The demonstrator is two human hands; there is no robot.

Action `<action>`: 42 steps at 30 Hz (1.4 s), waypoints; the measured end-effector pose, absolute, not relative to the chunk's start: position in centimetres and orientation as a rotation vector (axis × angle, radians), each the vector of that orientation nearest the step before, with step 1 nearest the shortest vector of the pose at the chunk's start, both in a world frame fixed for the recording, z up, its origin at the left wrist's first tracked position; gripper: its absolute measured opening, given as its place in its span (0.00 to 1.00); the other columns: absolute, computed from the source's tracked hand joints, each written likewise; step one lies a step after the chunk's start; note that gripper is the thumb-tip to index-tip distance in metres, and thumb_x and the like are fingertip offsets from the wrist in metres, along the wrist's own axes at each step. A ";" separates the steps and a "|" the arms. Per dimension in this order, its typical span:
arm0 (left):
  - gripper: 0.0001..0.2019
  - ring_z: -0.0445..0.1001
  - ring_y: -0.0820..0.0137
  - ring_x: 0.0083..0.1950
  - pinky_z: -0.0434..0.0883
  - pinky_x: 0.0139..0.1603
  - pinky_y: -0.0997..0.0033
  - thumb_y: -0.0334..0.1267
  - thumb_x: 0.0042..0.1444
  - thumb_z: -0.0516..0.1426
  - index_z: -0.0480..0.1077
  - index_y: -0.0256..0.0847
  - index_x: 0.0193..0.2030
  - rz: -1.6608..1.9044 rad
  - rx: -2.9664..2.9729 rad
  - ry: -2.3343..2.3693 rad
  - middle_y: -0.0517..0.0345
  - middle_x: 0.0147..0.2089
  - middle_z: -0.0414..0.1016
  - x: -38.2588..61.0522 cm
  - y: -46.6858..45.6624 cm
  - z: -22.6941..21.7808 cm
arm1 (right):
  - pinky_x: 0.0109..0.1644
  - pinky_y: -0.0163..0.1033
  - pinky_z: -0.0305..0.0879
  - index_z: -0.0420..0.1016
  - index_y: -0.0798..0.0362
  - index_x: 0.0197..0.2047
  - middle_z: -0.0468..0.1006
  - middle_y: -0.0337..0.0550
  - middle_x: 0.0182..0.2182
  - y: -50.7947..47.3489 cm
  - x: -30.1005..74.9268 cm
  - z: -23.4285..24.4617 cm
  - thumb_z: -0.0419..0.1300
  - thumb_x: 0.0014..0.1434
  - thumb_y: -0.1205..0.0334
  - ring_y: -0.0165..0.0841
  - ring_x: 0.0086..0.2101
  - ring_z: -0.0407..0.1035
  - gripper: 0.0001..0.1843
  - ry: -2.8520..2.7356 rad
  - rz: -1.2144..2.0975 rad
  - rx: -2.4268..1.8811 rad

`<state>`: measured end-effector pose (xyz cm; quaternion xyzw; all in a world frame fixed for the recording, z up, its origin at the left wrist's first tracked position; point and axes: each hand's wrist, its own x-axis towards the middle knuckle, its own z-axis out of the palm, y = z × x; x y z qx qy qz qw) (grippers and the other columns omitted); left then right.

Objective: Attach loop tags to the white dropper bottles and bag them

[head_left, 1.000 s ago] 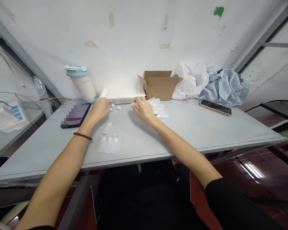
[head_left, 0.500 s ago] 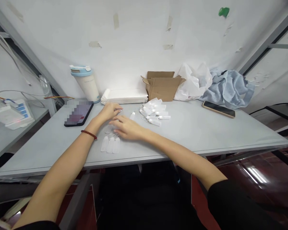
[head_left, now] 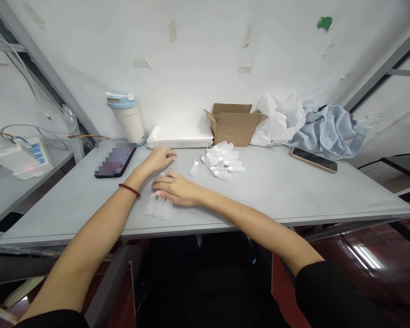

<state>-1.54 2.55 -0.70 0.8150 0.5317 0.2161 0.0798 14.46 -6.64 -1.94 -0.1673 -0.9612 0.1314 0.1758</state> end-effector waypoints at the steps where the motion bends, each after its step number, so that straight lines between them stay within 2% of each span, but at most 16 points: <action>1: 0.13 0.78 0.60 0.40 0.72 0.48 0.64 0.34 0.51 0.58 0.82 0.37 0.41 0.652 2.433 1.597 0.48 0.41 0.83 -1.5 2.5 -0.6 | 0.58 0.45 0.57 0.71 0.56 0.54 0.73 0.50 0.57 -6.6 14.5 -1.9 0.44 0.72 0.56 0.37 0.51 0.66 0.20 -2.710 0.374 -0.518; 4: 0.13 0.78 0.60 0.39 0.72 0.46 0.64 0.35 0.51 0.58 0.82 0.38 0.41 0.698 2.397 1.608 0.49 0.40 0.83 -1.3 2.0 -0.1 | 0.55 0.45 0.58 0.72 0.60 0.48 0.77 0.52 0.48 -6.2 14.8 -1.6 0.44 0.72 0.60 0.37 0.44 0.68 0.18 -2.688 0.326 -0.662; 8: 0.12 0.78 0.61 0.41 0.72 0.48 0.65 0.38 0.52 0.58 0.81 0.39 0.41 0.874 2.339 1.602 0.51 0.42 0.83 -0.9 1.1 1.1 | 0.49 0.42 0.59 0.72 0.60 0.42 0.77 0.52 0.40 -5.5 15.3 -1.1 0.50 0.68 0.66 0.36 0.39 0.69 0.11 -2.619 0.256 -0.894; 13: 0.12 0.78 0.62 0.41 0.72 0.46 0.66 0.39 0.52 0.60 0.78 0.36 0.40 1.205 2.110 1.582 0.50 0.41 0.81 -0.7 0.2 2.4 | 0.38 0.38 0.57 0.71 0.57 0.41 0.75 0.48 0.39 -4.8 16.1 -1.0 0.52 0.63 0.71 0.36 0.36 0.67 0.07 -2.516 0.247 -1.144; 18: 0.12 0.75 0.67 0.30 0.71 0.32 0.69 0.38 0.49 0.63 0.76 0.35 0.39 1.359 1.794 1.451 0.54 0.31 0.77 -0.7 0.3 2.8 | 0.35 0.37 0.56 0.69 0.54 0.41 0.71 0.46 0.42 -4.3 16.6 -1.3 0.51 0.55 0.79 0.32 0.32 0.64 0.14 -2.461 0.268 -1.215; 20: 0.12 0.73 0.69 0.29 0.70 0.29 0.71 0.36 0.46 0.65 0.75 0.35 0.38 1.368 1.695 1.381 0.56 0.29 0.75 -0.5 0.2 2.9 | 0.36 0.37 0.58 0.68 0.54 0.40 0.69 0.45 0.43 -4.0 16.7 -1.5 0.51 0.53 0.81 0.32 0.32 0.63 0.16 -2.415 0.306 -1.185; 24: 0.12 0.71 0.73 0.28 0.67 0.28 0.75 0.31 0.44 0.66 0.74 0.35 0.37 1.397 1.490 1.275 0.58 0.29 0.74 -0.1 -0.5 3.9 | 0.41 0.38 0.61 0.66 0.53 0.38 0.68 0.44 0.41 -3.1 17.0 -1.8 0.50 0.53 0.80 0.33 0.35 0.63 0.14 -2.233 0.359 -1.139; 29: 0.04 0.68 0.78 0.27 0.67 0.28 0.79 0.30 0.49 0.64 0.74 0.35 0.32 1.308 1.205 1.017 0.56 0.33 0.75 -0.5 -1.6 5.4 | 0.44 0.39 0.64 0.63 0.52 0.33 0.69 0.41 0.36 -1.3 17.6 -1.5 0.55 0.54 0.75 0.33 0.38 0.65 0.09 -1.847 0.508 -1.127; 32: 0.05 0.69 0.77 0.29 0.68 0.29 0.78 0.29 0.45 0.67 0.77 0.35 0.31 1.072 1.255 1.023 0.54 0.32 0.76 -0.8 -1.8 5.5 | 0.40 0.38 0.66 0.62 0.52 0.33 0.69 0.37 0.32 -0.4 18.2 -1.1 0.58 0.54 0.72 0.30 0.34 0.67 0.08 -1.617 0.749 -1.145; 35: 0.08 0.72 0.73 0.32 0.70 0.34 0.74 0.28 0.41 0.69 0.80 0.36 0.31 0.897 1.287 1.094 0.53 0.32 0.78 -0.8 -1.3 4.6 | 0.34 0.35 0.68 0.62 0.52 0.33 0.68 0.35 0.30 0.1 18.9 -0.7 0.59 0.53 0.71 0.27 0.29 0.69 0.08 -1.432 1.009 -1.102; 42: 0.06 0.73 0.73 0.31 0.72 0.36 0.72 0.34 0.44 0.69 0.79 0.36 0.30 0.959 1.229 1.183 0.52 0.33 0.79 -0.4 0.4 2.3 | 0.32 0.32 0.69 0.61 0.53 0.31 0.67 0.31 0.25 0.0 20.5 0.0 0.65 0.47 0.69 0.30 0.30 0.76 0.14 -1.388 1.388 -0.866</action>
